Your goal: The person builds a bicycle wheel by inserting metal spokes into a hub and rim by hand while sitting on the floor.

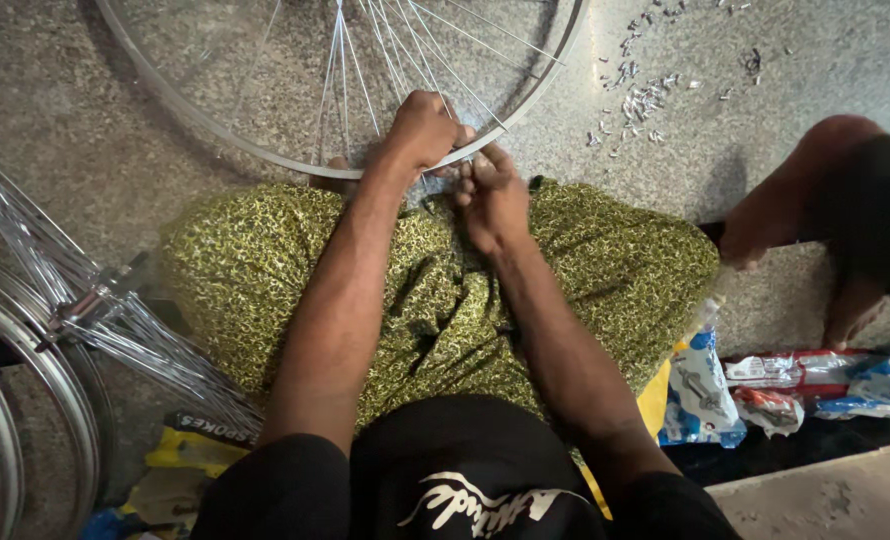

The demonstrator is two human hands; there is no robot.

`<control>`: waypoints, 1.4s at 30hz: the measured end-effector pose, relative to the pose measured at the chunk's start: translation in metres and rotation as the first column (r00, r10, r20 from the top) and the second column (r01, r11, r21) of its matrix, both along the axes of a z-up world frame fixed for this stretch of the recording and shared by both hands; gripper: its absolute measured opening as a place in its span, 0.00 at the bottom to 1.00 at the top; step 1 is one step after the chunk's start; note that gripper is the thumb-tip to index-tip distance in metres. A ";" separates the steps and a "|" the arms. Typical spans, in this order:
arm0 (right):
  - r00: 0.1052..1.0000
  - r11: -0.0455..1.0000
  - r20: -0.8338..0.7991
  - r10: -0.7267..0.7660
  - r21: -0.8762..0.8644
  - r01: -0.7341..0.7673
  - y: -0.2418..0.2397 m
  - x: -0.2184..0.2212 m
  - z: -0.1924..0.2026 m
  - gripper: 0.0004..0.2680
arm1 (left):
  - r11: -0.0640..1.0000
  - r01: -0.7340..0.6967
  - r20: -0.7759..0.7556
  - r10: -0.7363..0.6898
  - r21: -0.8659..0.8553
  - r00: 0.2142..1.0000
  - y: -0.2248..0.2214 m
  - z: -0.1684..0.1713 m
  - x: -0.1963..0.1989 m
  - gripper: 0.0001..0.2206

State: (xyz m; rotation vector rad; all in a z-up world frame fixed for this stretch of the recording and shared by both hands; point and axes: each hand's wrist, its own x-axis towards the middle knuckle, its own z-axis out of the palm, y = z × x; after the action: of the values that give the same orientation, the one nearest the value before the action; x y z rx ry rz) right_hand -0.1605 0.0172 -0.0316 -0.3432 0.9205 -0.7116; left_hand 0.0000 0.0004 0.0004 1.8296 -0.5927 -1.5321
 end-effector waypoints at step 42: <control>0.882 0.989 -0.460 -0.104 -0.142 0.042 0.018 -0.015 0.038 0.09 | 0.980 -0.188 -0.036 0.186 -0.066 0.982 0.028 -0.036 -0.033 0.07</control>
State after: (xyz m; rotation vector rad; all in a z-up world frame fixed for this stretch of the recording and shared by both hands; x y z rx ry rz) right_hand -0.1753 0.0356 0.0063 -0.6149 1.3543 -0.7748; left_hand -0.0332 0.0280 -0.0351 1.7543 -0.4411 -1.3942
